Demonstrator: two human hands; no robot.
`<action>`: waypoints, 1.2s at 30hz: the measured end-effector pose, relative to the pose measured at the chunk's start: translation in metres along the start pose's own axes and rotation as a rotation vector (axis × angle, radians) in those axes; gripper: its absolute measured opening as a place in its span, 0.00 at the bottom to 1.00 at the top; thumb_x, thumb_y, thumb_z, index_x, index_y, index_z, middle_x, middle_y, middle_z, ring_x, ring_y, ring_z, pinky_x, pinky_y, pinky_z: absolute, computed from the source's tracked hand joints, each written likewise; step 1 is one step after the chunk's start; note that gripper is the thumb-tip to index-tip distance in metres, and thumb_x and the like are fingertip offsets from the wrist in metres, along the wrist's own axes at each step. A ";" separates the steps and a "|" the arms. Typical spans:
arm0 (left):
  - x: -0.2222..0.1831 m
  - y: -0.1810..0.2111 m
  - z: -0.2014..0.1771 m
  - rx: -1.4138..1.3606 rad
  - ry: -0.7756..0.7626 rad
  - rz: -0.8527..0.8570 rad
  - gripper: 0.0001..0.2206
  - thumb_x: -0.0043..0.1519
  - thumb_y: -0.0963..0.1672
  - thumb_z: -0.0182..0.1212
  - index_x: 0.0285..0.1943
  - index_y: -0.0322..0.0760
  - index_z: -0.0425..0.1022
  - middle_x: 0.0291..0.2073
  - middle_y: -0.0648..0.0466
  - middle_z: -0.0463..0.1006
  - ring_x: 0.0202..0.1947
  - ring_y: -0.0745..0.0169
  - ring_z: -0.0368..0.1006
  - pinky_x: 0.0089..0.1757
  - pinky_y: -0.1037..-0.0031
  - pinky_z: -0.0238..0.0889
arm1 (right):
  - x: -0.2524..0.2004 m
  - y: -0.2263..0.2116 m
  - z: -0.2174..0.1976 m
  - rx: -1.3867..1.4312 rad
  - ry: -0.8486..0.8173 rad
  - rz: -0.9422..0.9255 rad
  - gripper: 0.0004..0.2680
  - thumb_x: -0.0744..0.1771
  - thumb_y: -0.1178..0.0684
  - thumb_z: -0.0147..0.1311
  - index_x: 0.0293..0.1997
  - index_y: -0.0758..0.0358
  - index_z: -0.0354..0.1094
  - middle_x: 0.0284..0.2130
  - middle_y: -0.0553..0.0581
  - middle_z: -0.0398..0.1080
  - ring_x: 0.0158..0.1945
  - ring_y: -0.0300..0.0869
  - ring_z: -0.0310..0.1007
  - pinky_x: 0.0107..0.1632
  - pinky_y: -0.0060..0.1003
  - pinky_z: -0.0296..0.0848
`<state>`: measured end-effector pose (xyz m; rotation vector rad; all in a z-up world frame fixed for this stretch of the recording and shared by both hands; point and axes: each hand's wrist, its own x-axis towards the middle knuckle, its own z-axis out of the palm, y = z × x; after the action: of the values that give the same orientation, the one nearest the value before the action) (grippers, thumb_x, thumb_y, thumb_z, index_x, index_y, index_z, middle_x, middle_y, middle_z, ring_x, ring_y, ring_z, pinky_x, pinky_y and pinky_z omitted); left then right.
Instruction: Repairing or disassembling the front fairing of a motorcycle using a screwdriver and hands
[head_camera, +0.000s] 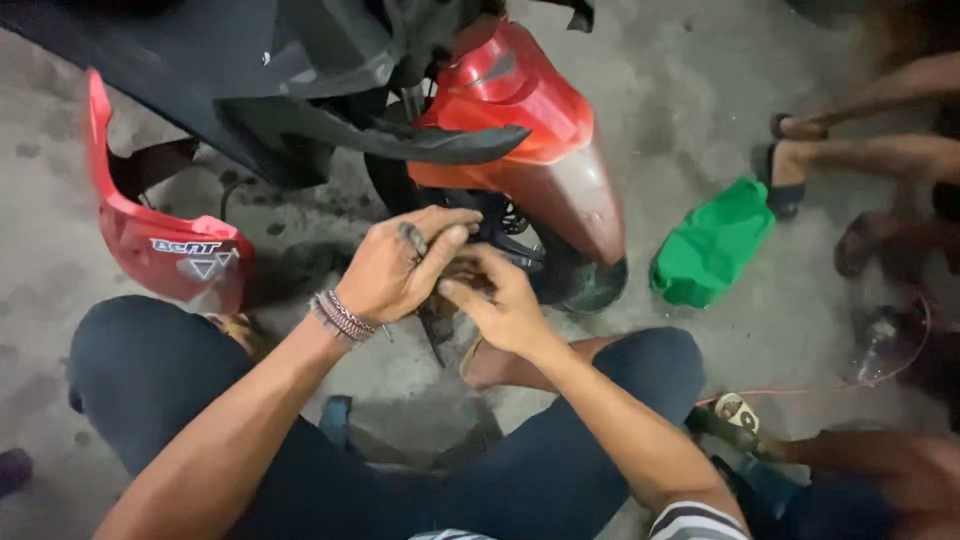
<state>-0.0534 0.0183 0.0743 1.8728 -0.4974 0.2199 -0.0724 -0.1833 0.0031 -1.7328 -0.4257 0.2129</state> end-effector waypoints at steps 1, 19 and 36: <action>-0.001 0.001 -0.005 0.057 -0.068 -0.023 0.19 0.73 0.48 0.44 0.59 0.32 0.76 0.44 0.40 0.83 0.50 0.32 0.77 0.51 0.47 0.70 | -0.002 0.016 0.005 0.012 -0.059 0.042 0.08 0.64 0.57 0.66 0.46 0.63 0.77 0.31 0.59 0.77 0.36 0.41 0.77 0.40 0.42 0.77; 0.000 -0.038 -0.013 0.348 -0.339 -0.355 0.14 0.69 0.49 0.47 0.55 0.45 0.76 0.41 0.44 0.84 0.46 0.35 0.78 0.43 0.47 0.73 | -0.059 0.325 0.057 -1.287 -0.774 0.430 0.13 0.72 0.56 0.41 0.60 0.71 0.69 0.65 0.78 0.57 0.70 0.67 0.55 0.71 0.60 0.51; -0.016 -0.060 -0.027 -0.094 -0.466 -0.639 0.17 0.61 0.45 0.50 0.52 0.27 0.73 0.48 0.39 0.79 0.52 0.40 0.73 0.49 0.57 0.61 | 0.049 -0.121 -0.072 -0.259 -0.361 0.167 0.15 0.66 0.42 0.57 0.52 0.59 0.71 0.41 0.65 0.77 0.48 0.53 0.75 0.50 0.51 0.74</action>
<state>-0.0388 0.0641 0.0267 1.8914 -0.1877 -0.6642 -0.0205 -0.2103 0.1409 -1.9914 -0.5906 0.6200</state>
